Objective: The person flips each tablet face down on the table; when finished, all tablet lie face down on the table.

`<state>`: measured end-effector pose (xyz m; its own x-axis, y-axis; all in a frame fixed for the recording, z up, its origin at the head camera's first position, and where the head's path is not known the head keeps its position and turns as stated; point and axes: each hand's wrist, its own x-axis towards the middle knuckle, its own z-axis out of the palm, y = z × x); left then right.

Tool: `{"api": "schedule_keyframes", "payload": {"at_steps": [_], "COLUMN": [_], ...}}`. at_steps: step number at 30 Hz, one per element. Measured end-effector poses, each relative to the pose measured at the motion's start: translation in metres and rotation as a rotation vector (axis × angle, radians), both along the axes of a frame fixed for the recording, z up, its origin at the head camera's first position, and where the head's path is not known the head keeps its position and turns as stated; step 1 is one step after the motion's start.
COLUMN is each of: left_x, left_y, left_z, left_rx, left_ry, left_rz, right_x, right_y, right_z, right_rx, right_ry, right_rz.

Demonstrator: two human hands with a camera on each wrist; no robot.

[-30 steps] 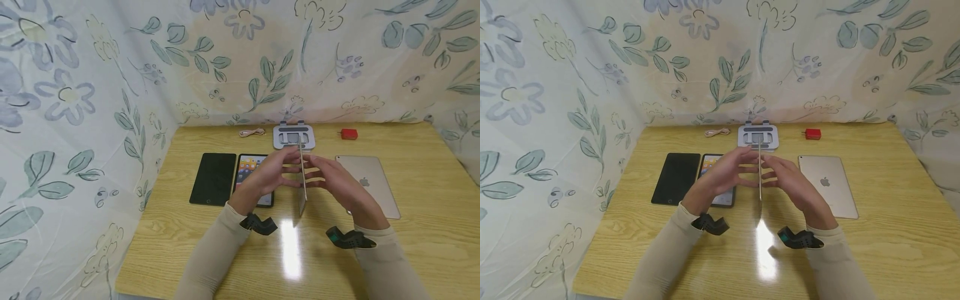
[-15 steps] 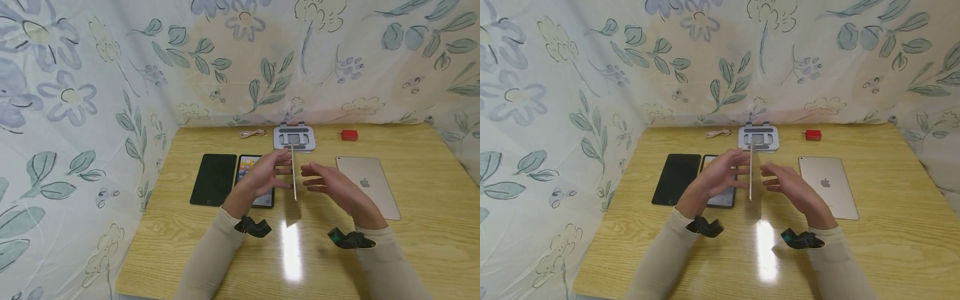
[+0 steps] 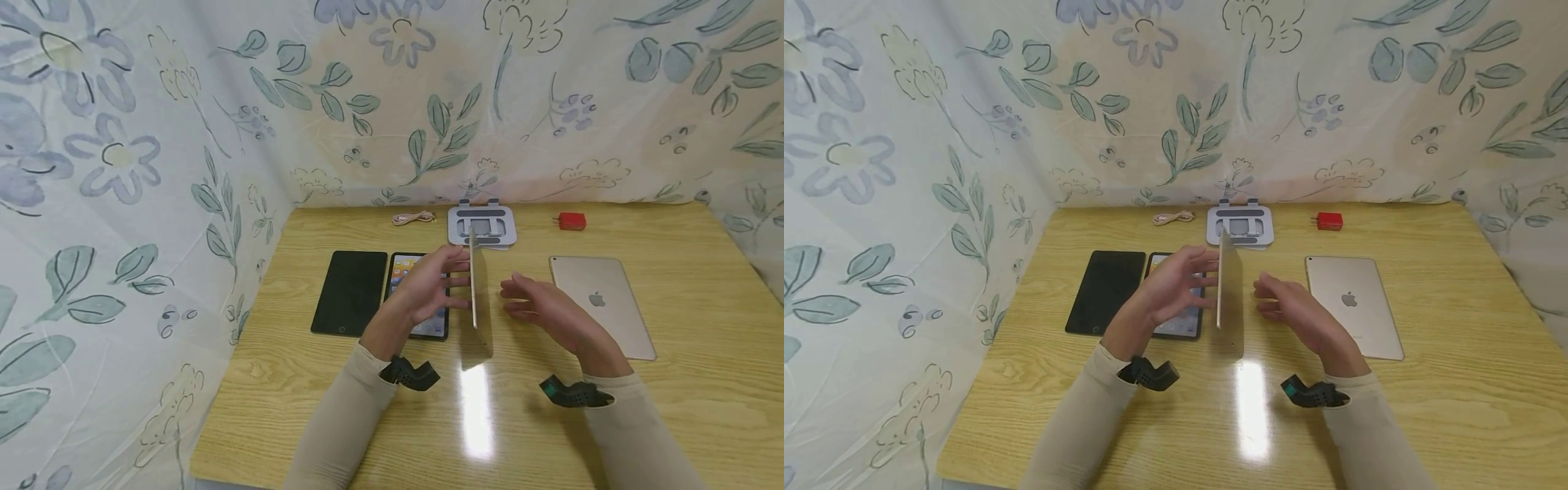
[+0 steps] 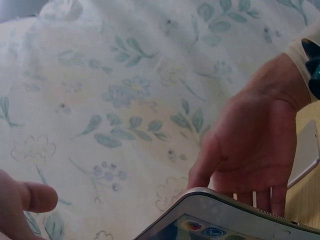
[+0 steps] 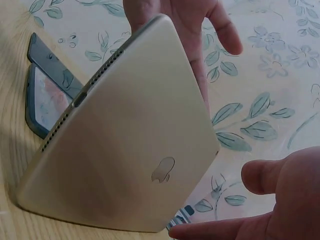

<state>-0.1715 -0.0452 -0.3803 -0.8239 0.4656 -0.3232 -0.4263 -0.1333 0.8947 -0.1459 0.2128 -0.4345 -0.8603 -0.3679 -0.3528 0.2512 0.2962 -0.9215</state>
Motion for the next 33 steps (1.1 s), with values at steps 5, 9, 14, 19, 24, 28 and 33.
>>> {"api": "schedule_keyframes", "payload": {"at_steps": [5, 9, 14, 19, 24, 28, 33], "left_x": [0.0, 0.001, 0.004, 0.003, 0.001, -0.001, -0.002], "left_y": [-0.001, -0.002, -0.005, -0.005, -0.002, 0.001, 0.004], "left_z": [-0.002, -0.003, -0.005, -0.009, -0.017, -0.022, -0.026], "left_rx": [0.004, 0.013, 0.021, 0.024, 0.033, 0.035, 0.041], "left_ry": [-0.004, -0.009, -0.004, -0.001, -0.017, -0.044, -0.053], "left_rz": [0.018, 0.025, 0.029, 0.042, 0.053, 0.069, 0.064], "right_x": [0.001, 0.001, 0.002, 0.002, 0.002, 0.002, 0.002], "right_y": [0.002, 0.003, 0.003, 0.003, 0.003, 0.004, 0.008], "right_z": [-0.003, -0.005, -0.006, -0.006, -0.007, -0.007, -0.009], "right_rx": [-0.006, -0.019, -0.011, -0.006, -0.015, -0.021, -0.014], "right_ry": [-0.008, -0.012, -0.002, 0.006, 0.008, -0.001, -0.028], "right_rz": [-0.004, -0.015, -0.011, -0.006, -0.008, -0.02, -0.064]}}
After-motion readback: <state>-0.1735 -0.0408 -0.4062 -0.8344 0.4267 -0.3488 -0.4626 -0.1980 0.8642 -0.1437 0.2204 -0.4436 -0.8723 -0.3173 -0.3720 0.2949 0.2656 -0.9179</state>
